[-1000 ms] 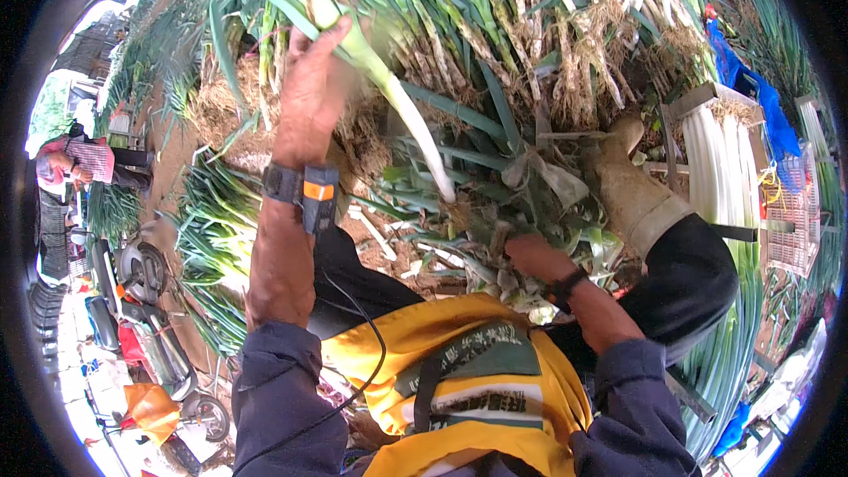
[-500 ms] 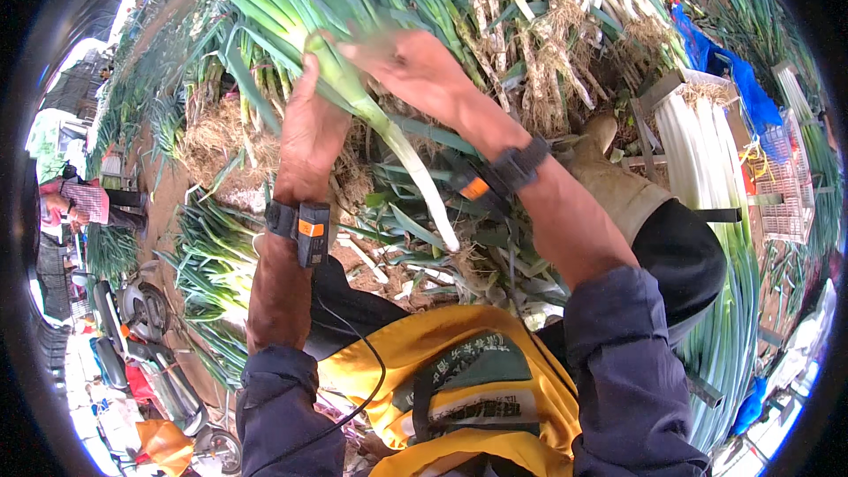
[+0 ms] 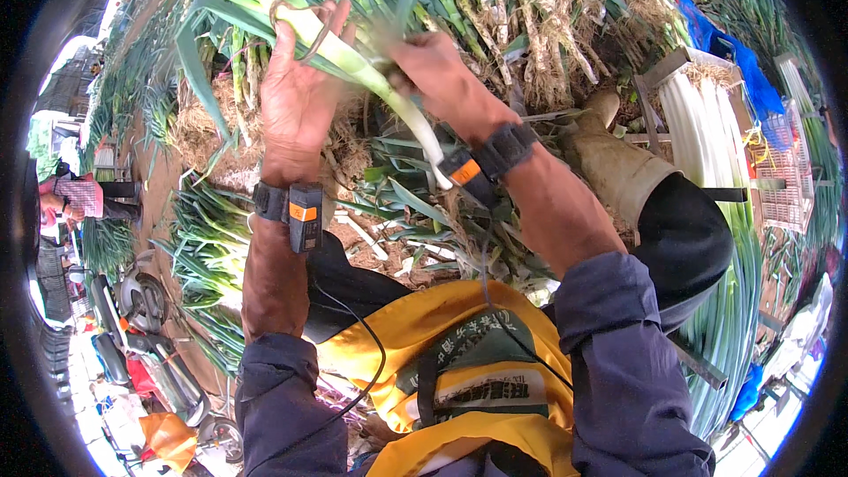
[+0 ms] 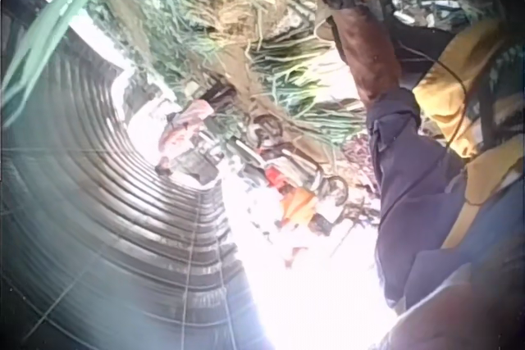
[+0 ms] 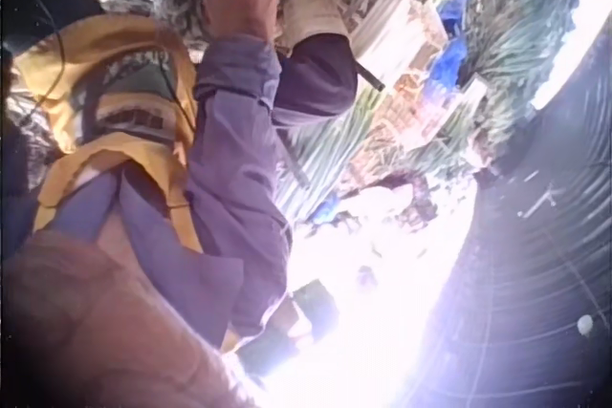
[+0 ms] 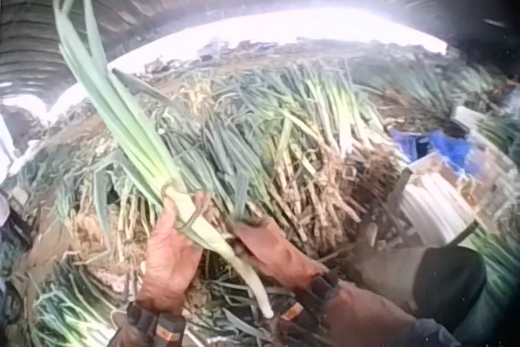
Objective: Clean and sort green onions by hand in an outdoor processing area.
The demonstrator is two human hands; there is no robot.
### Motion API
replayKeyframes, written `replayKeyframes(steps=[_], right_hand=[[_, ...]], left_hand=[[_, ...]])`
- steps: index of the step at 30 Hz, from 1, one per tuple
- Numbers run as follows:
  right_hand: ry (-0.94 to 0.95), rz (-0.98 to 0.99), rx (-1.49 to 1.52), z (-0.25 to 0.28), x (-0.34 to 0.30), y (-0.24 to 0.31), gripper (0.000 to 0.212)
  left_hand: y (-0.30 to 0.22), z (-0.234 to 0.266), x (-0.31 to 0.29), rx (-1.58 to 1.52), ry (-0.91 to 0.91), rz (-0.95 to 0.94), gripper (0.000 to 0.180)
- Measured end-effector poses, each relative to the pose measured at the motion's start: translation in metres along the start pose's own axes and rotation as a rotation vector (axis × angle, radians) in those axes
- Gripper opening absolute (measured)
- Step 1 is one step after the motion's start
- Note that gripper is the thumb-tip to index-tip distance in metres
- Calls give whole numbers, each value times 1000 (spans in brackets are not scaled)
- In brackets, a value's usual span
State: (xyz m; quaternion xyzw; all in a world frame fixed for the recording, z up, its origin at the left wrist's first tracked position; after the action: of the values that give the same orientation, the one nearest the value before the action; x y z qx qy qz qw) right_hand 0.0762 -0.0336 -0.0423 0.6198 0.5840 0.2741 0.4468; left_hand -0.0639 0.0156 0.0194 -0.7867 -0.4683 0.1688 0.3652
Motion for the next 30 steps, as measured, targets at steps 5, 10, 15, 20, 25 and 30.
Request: replayKeyframes(steps=[5, 10, 15, 20, 25, 30], right_hand=[[-60, -32, -319, 38, -29, -30, 34], [-214, 29, -1450, 123, -66, -95, 24], [11, -148, -1550, 182, -124, -123, 38], [36, 358, -745, 45, -77, 2, 39], [159, 284, -710, -6, -47, 24, 35], [175, 488, -535, -21, -46, 16, 24]], left_hand=[[25, -13, -15, 127, 71, 53, 41], [0, -2, -5, 82, 144, -32, 43], [-18, -5, 6, 76, 25, -93, 47], [-12, 9, 13, -1, 35, -72, 67], [-6, 15, 17, -140, 95, -12, 77], [-16, 1, 12, -148, 144, -24, 81]])
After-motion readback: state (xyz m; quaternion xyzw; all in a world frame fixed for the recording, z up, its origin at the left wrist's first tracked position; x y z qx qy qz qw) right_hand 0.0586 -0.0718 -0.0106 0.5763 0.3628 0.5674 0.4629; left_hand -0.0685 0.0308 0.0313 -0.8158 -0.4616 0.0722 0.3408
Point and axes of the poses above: each hand's wrist, its own x-axis towards the middle knuckle, its own z-axis out of the back of the hand, y = z × x, the point moved 5 cm from there along x, towards the middle knuckle, and after that the axes turned 5 degrees about x, right-handed, at the moved point
